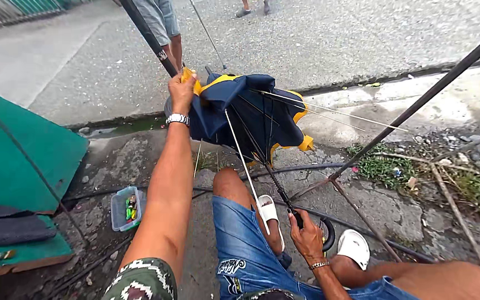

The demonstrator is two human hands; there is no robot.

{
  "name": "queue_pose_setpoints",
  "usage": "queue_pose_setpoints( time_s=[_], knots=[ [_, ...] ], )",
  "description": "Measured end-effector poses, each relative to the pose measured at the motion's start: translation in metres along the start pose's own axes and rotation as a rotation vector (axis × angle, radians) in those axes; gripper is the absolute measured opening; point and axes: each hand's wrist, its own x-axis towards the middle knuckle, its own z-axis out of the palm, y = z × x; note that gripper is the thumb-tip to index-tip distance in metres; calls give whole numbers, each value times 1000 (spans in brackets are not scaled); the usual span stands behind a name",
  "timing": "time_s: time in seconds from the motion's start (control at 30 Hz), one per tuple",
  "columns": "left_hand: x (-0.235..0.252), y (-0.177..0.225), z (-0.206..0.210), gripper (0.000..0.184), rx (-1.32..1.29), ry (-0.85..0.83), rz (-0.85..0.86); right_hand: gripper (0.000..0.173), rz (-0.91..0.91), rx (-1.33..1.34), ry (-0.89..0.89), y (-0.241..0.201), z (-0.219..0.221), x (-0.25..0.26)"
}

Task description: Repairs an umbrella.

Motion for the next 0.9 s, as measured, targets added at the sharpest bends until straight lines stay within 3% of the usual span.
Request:
queue_pose_setpoints(
  time_s=[0.1, 0.23, 0.37, 0.47, 0.57, 0.63, 0.77, 0.9],
  knots=[
    [-34, 33, -15, 29, -250, -98, 213, 45, 77, 13, -34, -11, -1, 6],
    [-109, 61, -44, 23, -146, -295, 386, 42, 211, 79, -114, -33, -7, 17],
    [-182, 55, -68, 14, 20, -467, 295, 41, 279, 166, -133, -51, -10, 27],
    [-205, 36, -83, 11, 245, -608, 194, 39, 289, 196, -130, -55, -10, 32],
    [-217, 27, -113, 20, 537, -726, 20, 39, 262, 224, -113, -54, -7, 39],
    [-220, 37, -129, 31, 678, -677, -83, 40, 227, 247, -103, -54, -3, 44],
    [-201, 65, -133, 29, 596, -228, 46, 40, 145, 271, -54, -55, 2, 51],
    [-111, 79, -104, 43, 305, -156, 89, 42, 74, 280, 5, -50, 2, 52]
  ],
)
